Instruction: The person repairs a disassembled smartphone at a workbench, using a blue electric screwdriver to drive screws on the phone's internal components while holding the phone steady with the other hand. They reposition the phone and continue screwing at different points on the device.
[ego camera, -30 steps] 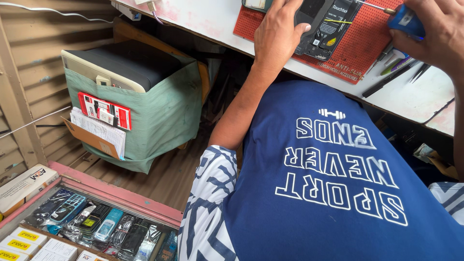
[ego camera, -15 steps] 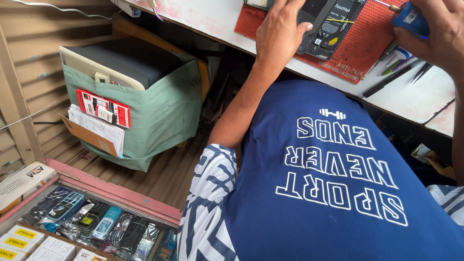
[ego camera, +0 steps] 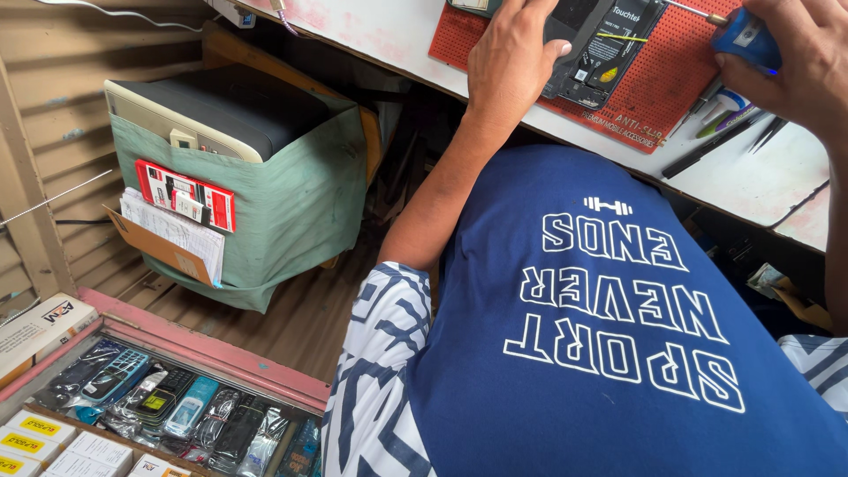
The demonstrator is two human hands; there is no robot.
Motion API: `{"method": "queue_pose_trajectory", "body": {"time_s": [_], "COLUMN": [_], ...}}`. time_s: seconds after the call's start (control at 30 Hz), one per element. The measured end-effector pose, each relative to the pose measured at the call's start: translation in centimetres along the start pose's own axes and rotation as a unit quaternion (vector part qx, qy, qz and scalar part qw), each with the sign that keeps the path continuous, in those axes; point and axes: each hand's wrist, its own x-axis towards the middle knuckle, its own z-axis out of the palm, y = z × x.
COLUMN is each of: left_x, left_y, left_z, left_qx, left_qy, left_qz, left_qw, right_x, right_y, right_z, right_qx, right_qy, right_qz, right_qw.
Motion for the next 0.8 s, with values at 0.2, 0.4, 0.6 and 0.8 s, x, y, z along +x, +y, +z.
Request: {"method": "queue_pose_trajectory", "body": {"time_s": [0.2,0.4,0.6,0.8], "left_x": [0.0,-0.1,-0.1,-0.2], "left_y": [0.1,-0.3,-0.5,-0.3], "left_z": [-0.2,0.4,0.8,0.4], "left_qx": [0.001,-0.002,-0.003,-0.003], "left_qy": [0.005,0.014,0.022,0.016], "left_qz": [0.001,0.010,0.018,0.009], "left_qw": [1.000,1.000,1.000,1.000], "right_x": [-0.5,-0.3,-0.4,-0.6], "right_y": [0.3,0.2,0.5,0.7], "right_z": [0.2,0.2,0.4,0.7], "right_qx": [0.005,0.014,-0.002,0.002], "right_qy": [-0.002,-0.008,-0.008,-0.003], "right_qz": [0.023,0.025,0.009,-0.007], "right_qw": [1.000,1.000,1.000,1.000]}}
